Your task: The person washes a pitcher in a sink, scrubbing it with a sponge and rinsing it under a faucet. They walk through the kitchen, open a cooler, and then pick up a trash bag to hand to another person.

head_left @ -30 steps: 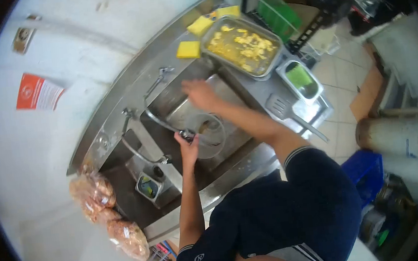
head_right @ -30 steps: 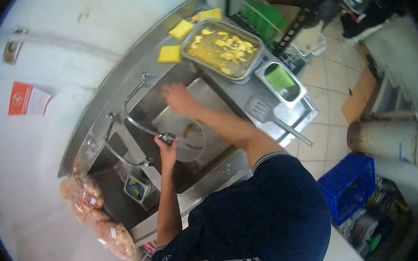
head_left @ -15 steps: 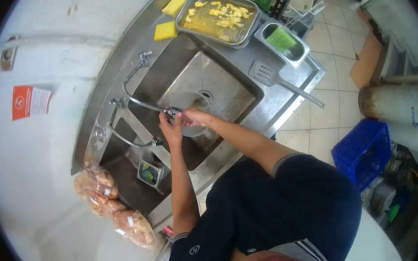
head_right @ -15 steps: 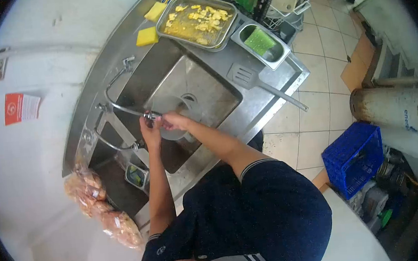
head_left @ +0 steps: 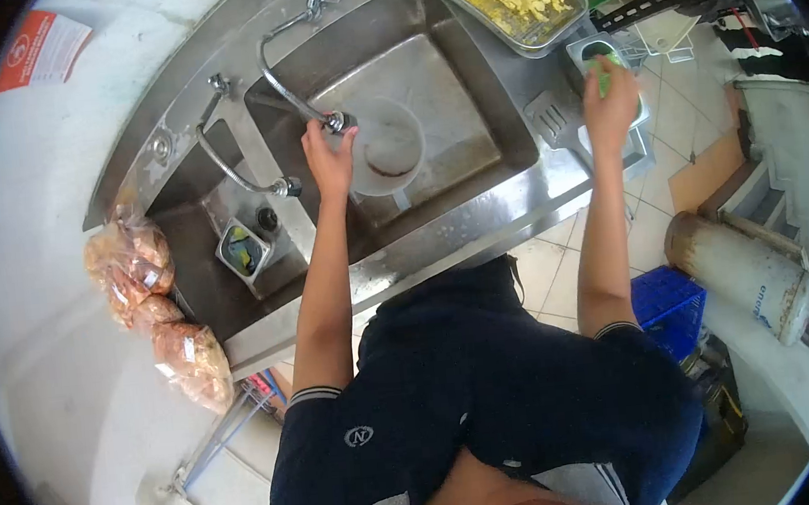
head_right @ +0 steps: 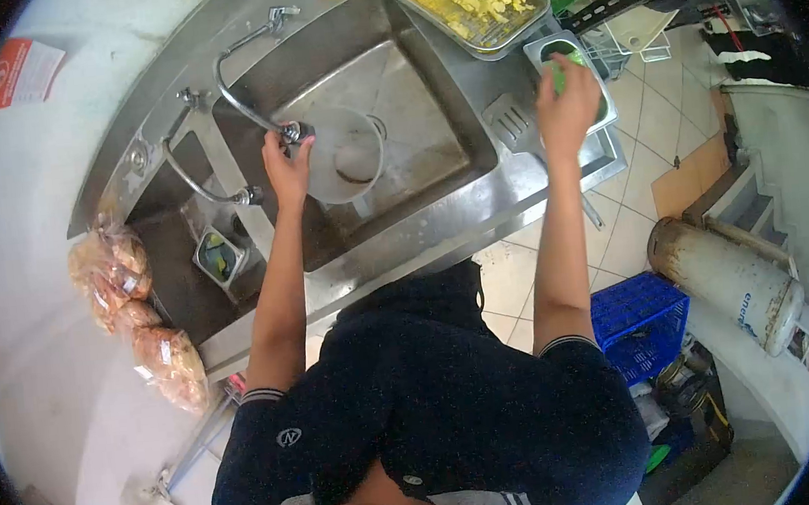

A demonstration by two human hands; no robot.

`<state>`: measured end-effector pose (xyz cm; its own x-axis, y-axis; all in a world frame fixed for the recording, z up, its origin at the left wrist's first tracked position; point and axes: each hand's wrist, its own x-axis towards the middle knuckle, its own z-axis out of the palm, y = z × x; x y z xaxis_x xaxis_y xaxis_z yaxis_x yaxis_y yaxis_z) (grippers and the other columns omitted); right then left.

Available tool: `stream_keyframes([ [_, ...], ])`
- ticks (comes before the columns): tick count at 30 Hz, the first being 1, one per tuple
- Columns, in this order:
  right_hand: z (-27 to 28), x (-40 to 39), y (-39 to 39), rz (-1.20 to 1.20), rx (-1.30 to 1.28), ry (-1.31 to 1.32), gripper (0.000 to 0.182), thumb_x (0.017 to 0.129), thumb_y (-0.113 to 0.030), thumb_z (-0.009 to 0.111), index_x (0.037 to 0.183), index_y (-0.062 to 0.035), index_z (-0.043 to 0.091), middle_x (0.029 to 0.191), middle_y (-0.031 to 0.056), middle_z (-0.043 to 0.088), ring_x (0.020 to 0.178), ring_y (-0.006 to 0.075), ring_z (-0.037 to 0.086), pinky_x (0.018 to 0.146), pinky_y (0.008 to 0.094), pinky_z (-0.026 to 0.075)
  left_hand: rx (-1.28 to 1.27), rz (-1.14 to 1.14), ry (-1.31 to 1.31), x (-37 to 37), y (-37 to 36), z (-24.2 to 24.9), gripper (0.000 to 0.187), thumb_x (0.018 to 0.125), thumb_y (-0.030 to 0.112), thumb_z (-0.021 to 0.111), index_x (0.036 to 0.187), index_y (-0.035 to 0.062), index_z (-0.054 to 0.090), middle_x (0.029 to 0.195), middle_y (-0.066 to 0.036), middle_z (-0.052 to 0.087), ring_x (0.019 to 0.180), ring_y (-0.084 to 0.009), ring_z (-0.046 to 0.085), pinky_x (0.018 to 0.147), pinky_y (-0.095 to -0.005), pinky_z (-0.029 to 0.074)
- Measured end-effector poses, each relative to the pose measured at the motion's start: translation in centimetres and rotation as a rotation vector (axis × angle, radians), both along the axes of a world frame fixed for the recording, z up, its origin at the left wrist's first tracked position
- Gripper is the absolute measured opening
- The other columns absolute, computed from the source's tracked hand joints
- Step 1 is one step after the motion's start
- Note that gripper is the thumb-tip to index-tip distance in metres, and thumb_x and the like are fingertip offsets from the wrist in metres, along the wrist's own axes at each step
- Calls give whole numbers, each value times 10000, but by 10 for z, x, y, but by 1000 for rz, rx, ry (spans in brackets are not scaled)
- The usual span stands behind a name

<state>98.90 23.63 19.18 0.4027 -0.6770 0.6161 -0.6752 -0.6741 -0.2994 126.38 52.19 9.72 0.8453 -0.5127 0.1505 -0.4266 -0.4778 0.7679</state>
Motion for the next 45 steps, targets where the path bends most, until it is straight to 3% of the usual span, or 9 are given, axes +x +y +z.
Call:
stream_keyframes([
  [10, -12, -13, -44, -310, 206, 267, 544, 588, -195, 749, 1068, -92, 515, 996, 106, 514, 964, 293, 481, 802, 414, 386, -194, -38, 304, -3, 24, -31, 639, 750, 47, 634, 1309, 40, 326, 1204, -137, 468, 1048, -214, 476, 894, -320, 362],
  [14, -6, -17, -49, -388, 137, 373, 508, 589, -167, 736, 1037, -113, 502, 981, 79, 500, 975, 259, 469, 790, 394, 378, -367, -11, 397, -31, 25, -11, 640, 766, -33, 540, 1328, 46, 245, 1248, -158, 394, 1084, -247, 434, 919, -345, 342],
  [24, -9, -23, -57, -251, 132, 386, 160, 629, -148, 644, 746, -83, 556, 840, 95, 519, 877, 253, 507, 736, 372, 406, -27, 326, 463, -71, 61, -54, 604, 739, 53, 628, 1249, 50, 305, 1223, -149, 384, 1085, -247, 404, 941, -343, 312],
  [26, 2, -26, -54, -216, 203, 298, 176, 635, -146, 644, 760, -81, 538, 803, 105, 532, 836, 278, 524, 705, 389, 418, -181, 369, 984, -83, 64, -55, 612, 752, 181, 650, 1239, 52, 303, 1219, -152, 391, 1063, -289, 423, 936, -387, 320],
  [27, 7, -27, -52, -179, 271, 217, 194, 641, -145, 644, 773, -79, 519, 765, 115, 544, 794, 303, 542, 675, 406, 430, -181, 368, 981, -81, 65, -57, 612, 752, 181, 650, 1239, 52, 303, 1219, -152, 391, 1063, -289, 423, 936, -387, 320],
  [29, 21, -26, -47, -211, 327, 112, 214, 656, -144, 640, 797, -77, 493, 729, 131, 550, 749, 330, 550, 632, 424, 428, 25, 205, 1494, -74, 68, -67, 585, 797, 304, 598, 1227, 39, 303, 1199, -171, 433, 1076, -324, 439, 925, -438, 331],
  [34, 39, -28, -38, -242, 321, -101, 278, 705, -149, 629, 877, -77, 422, 658, 160, 558, 666, 383, 563, 551, 466, 410, 22, 112, 1475, -60, 77, -111, 554, 844, 416, 507, 1192, 13, 353, 1127, -182, 507, 1096, -319, 460, 878, -460, 375],
  [40, 55, -17, -17, -134, 419, -436, 251, 789, -152, 590, 906, -58, 389, 705, 173, 534, 680, 378, 561, 592, 389, 435, -89, 246, 1324, -46, 76, -98, 466, 883, 381, 457, 1155, 11, 382, 1083, -174, 520, 1032, -262, 504, 758, -383, 460],
  [45, 39, 7, 12, 16, 613, -515, 267, 820, -174, 589, 922, -60, 369, 762, 129, 514, 714, 216, 552, 636, 348, 421, -185, 272, 1070, -40, 73, -92, 451, 874, 241, 512, 1212, 13, 317, 1224, -209, 425, 1071, -272, 479, 815, -374, 441],
])
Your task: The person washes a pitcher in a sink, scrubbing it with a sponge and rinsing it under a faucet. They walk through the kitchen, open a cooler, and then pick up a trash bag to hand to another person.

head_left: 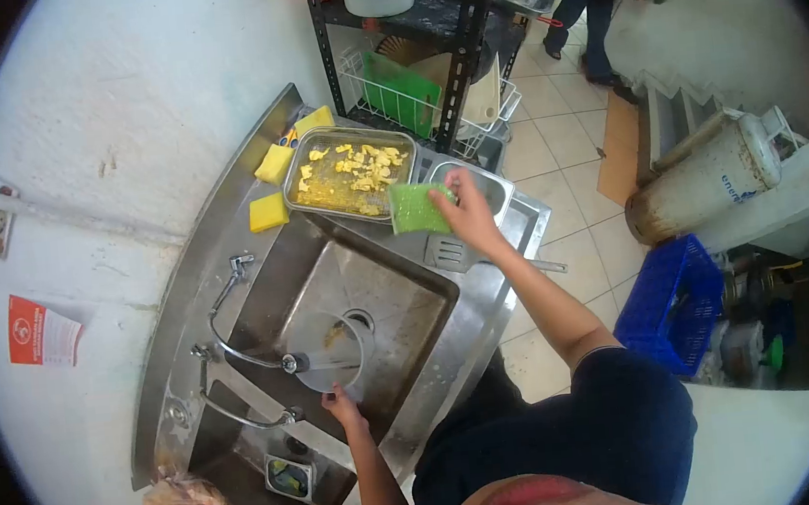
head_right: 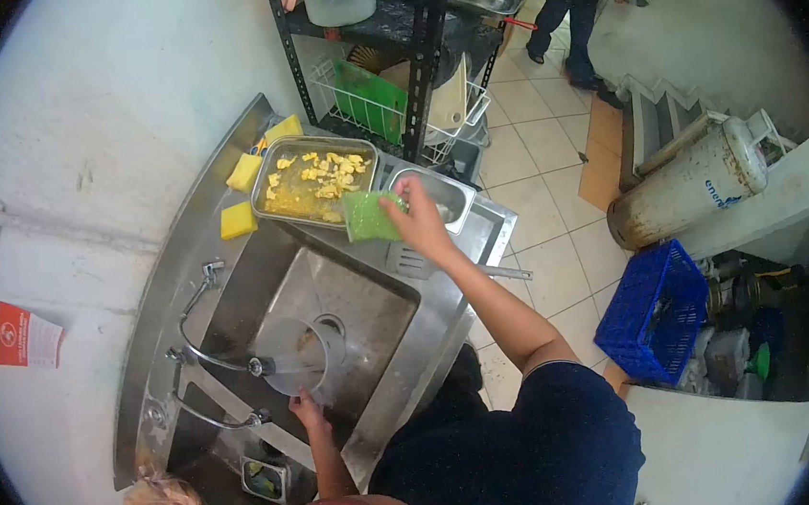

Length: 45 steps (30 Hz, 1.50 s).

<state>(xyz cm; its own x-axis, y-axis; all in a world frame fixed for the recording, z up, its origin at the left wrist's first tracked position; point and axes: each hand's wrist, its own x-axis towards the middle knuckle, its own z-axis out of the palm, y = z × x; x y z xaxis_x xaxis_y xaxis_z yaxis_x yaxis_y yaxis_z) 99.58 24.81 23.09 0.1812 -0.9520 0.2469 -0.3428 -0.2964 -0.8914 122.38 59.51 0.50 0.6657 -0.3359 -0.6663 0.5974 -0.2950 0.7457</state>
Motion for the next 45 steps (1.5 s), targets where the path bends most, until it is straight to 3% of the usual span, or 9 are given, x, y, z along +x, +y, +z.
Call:
stream_keyframes([
  [5, -42, 23, 22, 148, 178, -116, 256, 836, -217, 583, 996, -71, 446, 718, 39, 424, 583, 124, 365, 543, 281, 352, 150, 0, -660, 18, -18, 22, 742, 772, -10, 550, 1362, 31, 101, 1346, -239, 280, 1238, -352, 311, 1027, -378, 232],
  [11, -47, 51, 83, 491, 966, -407, 314, 848, -246, 576, 1103, -77, 502, 971, 63, 578, 859, 145, 579, 602, 273, 521, 81, -253, -970, 54, -34, 28, 710, 706, -69, 513, 1348, 9, 218, 1323, -228, 340, 1239, -321, 331, 1033, -350, 218],
  [17, -83, 74, 124, 591, 765, -228, 371, 771, -167, 670, 1093, -74, 512, 959, 46, 578, 919, 126, 531, 783, 296, 448, 6, -140, -969, 54, -37, -24, 565, 700, -74, 496, 1246, -50, 351, 1218, -213, 438, 1156, -312, 420, 986, -377, 304],
  [20, -74, 85, 122, 470, 555, 179, 356, 752, -110, 673, 1068, -37, 526, 932, 57, 604, 866, 132, 565, 759, 291, 461, 553, -453, -1070, 44, -43, 18, 336, 696, -1, 504, 1026, -44, 457, 1001, -231, 485, 979, -388, 471, 882, -409, 368],
  [23, -94, 103, 119, 631, 636, -58, 209, 808, -85, 603, 996, 6, 587, 908, 66, 642, 793, 101, 594, 693, 253, 469, 198, -237, -1211, 55, -41, -1, 372, 650, -94, 461, 1018, -45, 461, 1236, -231, 418, 1005, -385, 464, 880, -413, 360],
  [28, -86, 164, 139, 844, 108, 492, 214, 766, -72, 556, 966, -21, 611, 879, 169, 632, 798, 304, 615, 696, 352, 476, 88, -199, -970, 51, -59, 9, 348, 623, -102, 417, 964, -53, 470, 1054, -232, 486, 932, -406, 475, 809, -436, 379],
  [34, -219, 266, 148, 797, 142, 1082, 224, 732, -81, 565, 940, -31, 630, 936, 171, 623, 909, 334, 593, 785, 402, 477, 174, -161, -1017, 46, -60, 8, 373, 595, -108, 390, 951, -41, 478, 853, -221, 498, 858, -418, 482, 762, -434, 388],
  [43, -507, 299, 196, 569, 461, 817, 302, 779, -141, 546, 1053, -19, 572, 1116, 194, 548, 1044, 322, 532, 873, 408, 439, 13, 22, -884, 55, -70, 11, 613, 586, -146, 370, 1177, -14, 464, 967, -202, 577, 893, -269, 581, 794, -290, 423],
  [45, -457, 289, 199, 696, 493, 1081, 310, 797, -179, 523, 1060, -22, 571, 1119, 184, 550, 1039, 316, 538, 862, 399, 444, -13, 80, -786, 53, -73, 13, 550, 581, -145, 388, 1106, -26, 506, 871, -170, 596, 845, -240, 588, 758, -289, 427],
])
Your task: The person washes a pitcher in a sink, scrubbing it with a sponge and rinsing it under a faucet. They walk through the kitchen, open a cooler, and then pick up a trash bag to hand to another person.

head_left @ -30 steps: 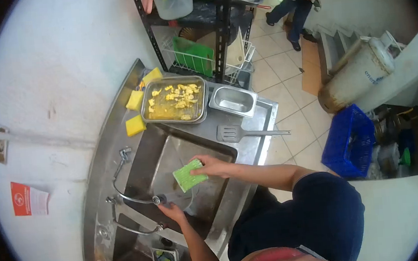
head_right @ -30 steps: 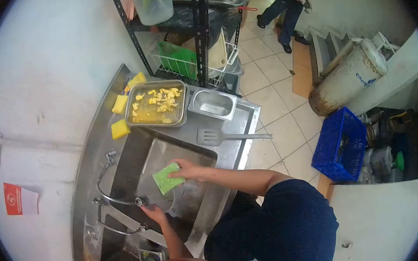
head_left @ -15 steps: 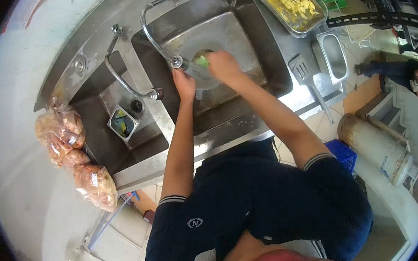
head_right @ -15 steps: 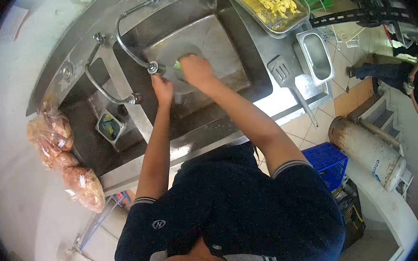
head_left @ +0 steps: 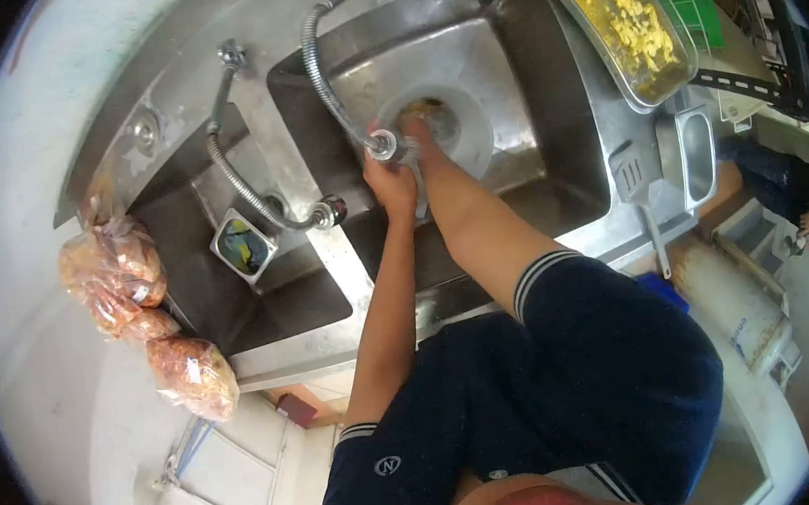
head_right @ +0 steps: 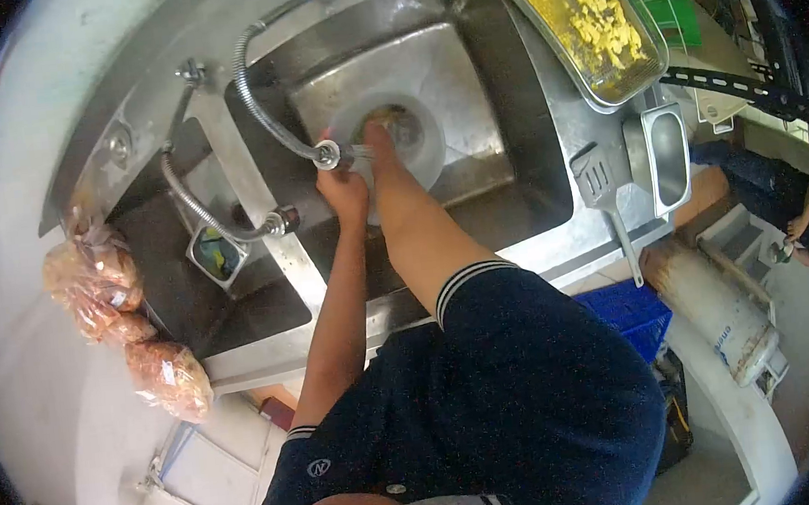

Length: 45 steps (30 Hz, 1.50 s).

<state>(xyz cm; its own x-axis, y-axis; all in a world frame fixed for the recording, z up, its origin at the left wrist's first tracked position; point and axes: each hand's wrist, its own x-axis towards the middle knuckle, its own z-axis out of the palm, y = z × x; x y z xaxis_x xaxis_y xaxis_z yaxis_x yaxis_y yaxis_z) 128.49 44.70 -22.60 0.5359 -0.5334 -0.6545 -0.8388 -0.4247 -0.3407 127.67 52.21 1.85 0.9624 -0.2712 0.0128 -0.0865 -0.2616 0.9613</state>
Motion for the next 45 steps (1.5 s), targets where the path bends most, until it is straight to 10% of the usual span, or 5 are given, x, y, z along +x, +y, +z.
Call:
stream_keyframes([
  [9, 38, -47, -3, -156, 53, 206, 333, 799, -267, 516, 996, -18, 614, 1039, 180, 598, 945, 316, 590, 785, 376, 476, 346, -809, 158, 15, 53, -80, 297, 591, -89, 441, 873, -99, 533, 778, -227, 579, 717, -358, 572, 685, -332, 449],
  [16, 71, -8, -22, -1447, 380, -815, 294, 698, -139, 606, 901, 74, 588, 978, 215, 599, 926, 315, 588, 798, 371, 460, 409, -108, -155, -7, 1, -23, 392, 621, -51, 434, 1001, -84, 523, 890, -252, 566, 882, -419, 521, 790, -376, 405],
  [31, 39, -33, -17, -169, 222, -20, 394, 677, -213, 594, 997, 17, 581, 1009, 238, 580, 941, 336, 571, 796, 357, 464, 426, -227, -233, -8, 6, -35, 500, 598, -116, 391, 1089, -92, 486, 1030, -207, 558, 982, -313, 525, 918, -324, 351],
  [39, -15, -45, -7, -483, 417, -188, 449, 713, -237, 572, 1090, 6, 561, 1132, 223, 537, 1049, 321, 531, 890, 389, 416, 1034, -427, 79, -4, 0, -25, 435, 593, -97, 429, 1018, -121, 513, 996, -255, 568, 946, -374, 536, 872, -357, 385],
  [45, 11, -30, -14, -127, 309, 71, 417, 760, -235, 544, 1114, -14, 555, 1156, 218, 524, 1066, 324, 517, 923, 390, 386, 348, -173, -335, -5, -10, -11, 454, 617, -102, 406, 1051, -63, 533, 994, -222, 569, 949, -371, 540, 856, -374, 405],
])
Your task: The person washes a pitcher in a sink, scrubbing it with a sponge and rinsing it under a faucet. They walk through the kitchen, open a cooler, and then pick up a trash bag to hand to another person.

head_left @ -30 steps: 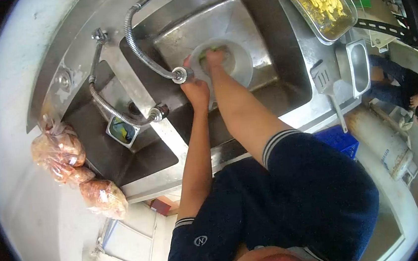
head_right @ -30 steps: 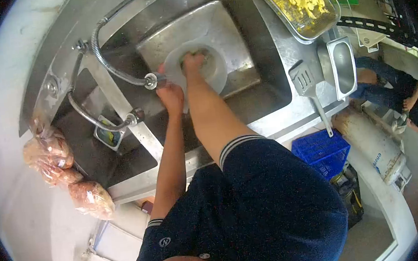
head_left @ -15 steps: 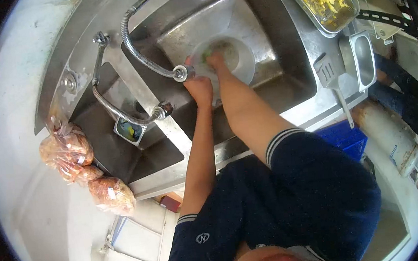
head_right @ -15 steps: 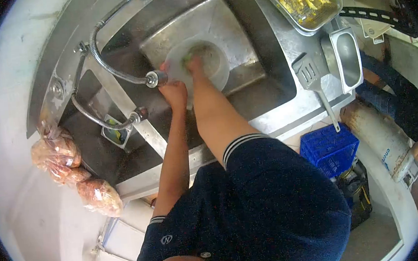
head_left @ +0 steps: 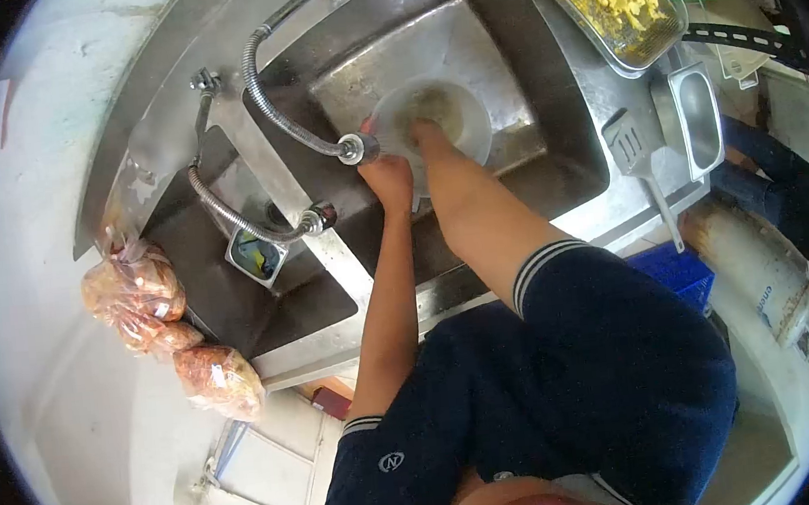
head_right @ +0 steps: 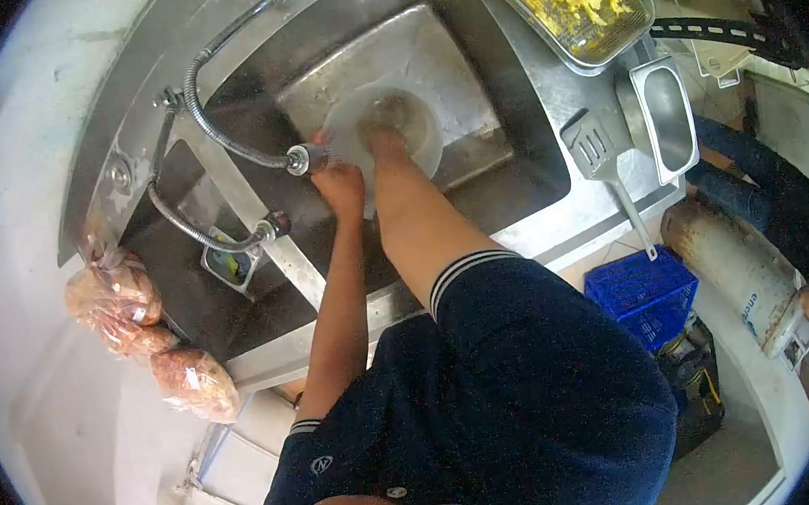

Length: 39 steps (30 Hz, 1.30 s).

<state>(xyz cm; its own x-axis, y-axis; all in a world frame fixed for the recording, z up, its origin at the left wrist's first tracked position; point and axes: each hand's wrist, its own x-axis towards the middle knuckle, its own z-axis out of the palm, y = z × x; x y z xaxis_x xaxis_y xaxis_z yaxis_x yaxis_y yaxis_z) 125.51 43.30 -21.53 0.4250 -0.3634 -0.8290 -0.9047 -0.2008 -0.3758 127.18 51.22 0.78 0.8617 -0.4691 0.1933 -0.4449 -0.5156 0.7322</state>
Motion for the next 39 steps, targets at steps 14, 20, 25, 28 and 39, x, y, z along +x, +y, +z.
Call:
stream_keyframes([
  [14, 99, -5, -20, 400, -155, 163, 375, 767, -221, 582, 1114, -79, 576, 1170, 125, 546, 1050, 246, 542, 844, 475, 424, -62, 19, 127, -3, 0, 5, 415, 660, -112, 413, 1054, -56, 531, 972, -178, 586, 920, -329, 559, 856, -359, 407],
  [20, 97, 19, -21, -71, -156, 117, 293, 791, -207, 570, 1054, -84, 617, 1178, 136, 539, 1131, 277, 485, 889, 436, 425, -62, -40, 13, 0, 3, -10, 520, 571, -114, 424, 1077, -51, 523, 1028, -201, 564, 977, -353, 529, 888, -379, 383],
  [25, 72, 10, -12, 227, -338, -48, 232, 813, -200, 532, 961, -65, 650, 1018, 131, 621, 961, 270, 598, 827, 369, 480, 110, -45, -4, -7, 5, -6, 540, 562, -106, 422, 1088, -39, 524, 1034, -199, 561, 982, -363, 521, 893, -390, 380],
  [28, 70, 4, -25, 219, -384, 2, 260, 825, -229, 524, 991, -65, 638, 1069, 111, 604, 987, 258, 585, 804, 385, 488, 23, -12, 79, 4, 1, 0, 529, 577, -104, 417, 1093, -45, 517, 1029, -204, 564, 961, -366, 529, 877, -385, 389],
  [39, -24, -13, 5, -115, -894, 50, 248, 797, -191, 475, 936, -77, 647, 1009, 153, 606, 1042, 323, 508, 929, 432, 322, 24, 3, 61, -2, -6, 6, 457, 626, -93, 424, 1065, -34, 535, 987, -201, 572, 922, -387, 533, 809, -400, 411],
])
